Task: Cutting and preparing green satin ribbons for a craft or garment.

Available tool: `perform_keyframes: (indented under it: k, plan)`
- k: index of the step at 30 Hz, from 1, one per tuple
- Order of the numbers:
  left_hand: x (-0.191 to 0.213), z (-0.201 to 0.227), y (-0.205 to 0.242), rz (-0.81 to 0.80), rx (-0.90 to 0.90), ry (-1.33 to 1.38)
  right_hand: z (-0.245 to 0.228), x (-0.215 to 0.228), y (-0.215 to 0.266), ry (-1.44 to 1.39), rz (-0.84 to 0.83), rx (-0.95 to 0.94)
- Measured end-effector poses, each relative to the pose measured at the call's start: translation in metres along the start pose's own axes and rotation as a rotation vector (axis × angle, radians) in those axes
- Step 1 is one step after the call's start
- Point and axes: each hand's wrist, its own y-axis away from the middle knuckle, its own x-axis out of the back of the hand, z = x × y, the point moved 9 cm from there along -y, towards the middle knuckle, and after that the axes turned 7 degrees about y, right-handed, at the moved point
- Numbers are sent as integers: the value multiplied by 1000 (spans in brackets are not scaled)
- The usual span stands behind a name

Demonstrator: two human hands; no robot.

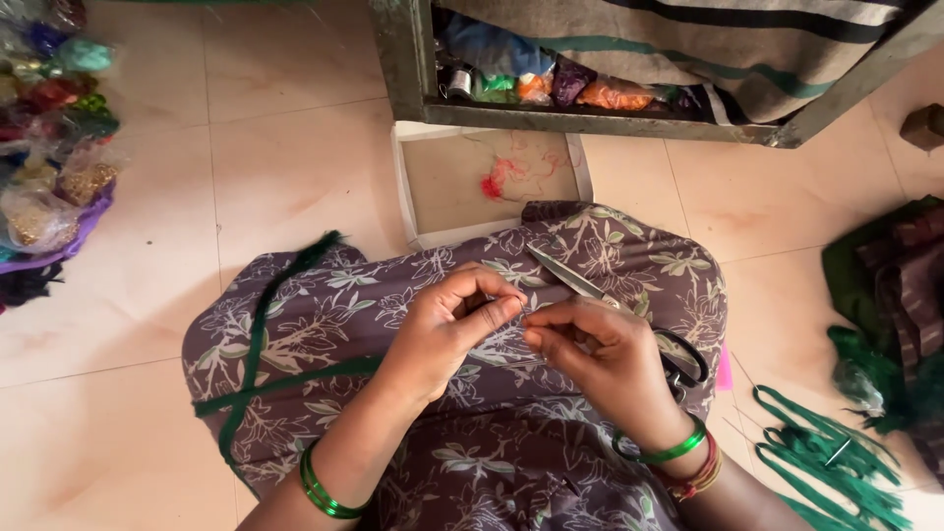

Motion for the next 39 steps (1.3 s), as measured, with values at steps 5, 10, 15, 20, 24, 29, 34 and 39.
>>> perform_keyframes:
  k: [5,10,15,20,24,29,34,39]
  plan:
    - [-3,-2,1,-7,19,39,1,5,2,118,64,-99]
    - [-4,-2,0,-20,-16,20,-6,7,2,136,97,-41]
    - [-4,-2,1,-15,-54,-3,-9,8,2,144,115,-15]
    - [0,-6,0,0,-26,-2,-9,6,2,158,93,-36]
    - [4,-12,0,15,-18,4,-8,4,2,157,55,-37]
    - [0,-16,0,28,41,65,-8,6,3,134,61,-46]
    - [-8,-14,3,-74,-7,119,-30,18,2,121,143,169]
    - [-9,-21,7,-54,141,89,-38,12,1,197,99,278]
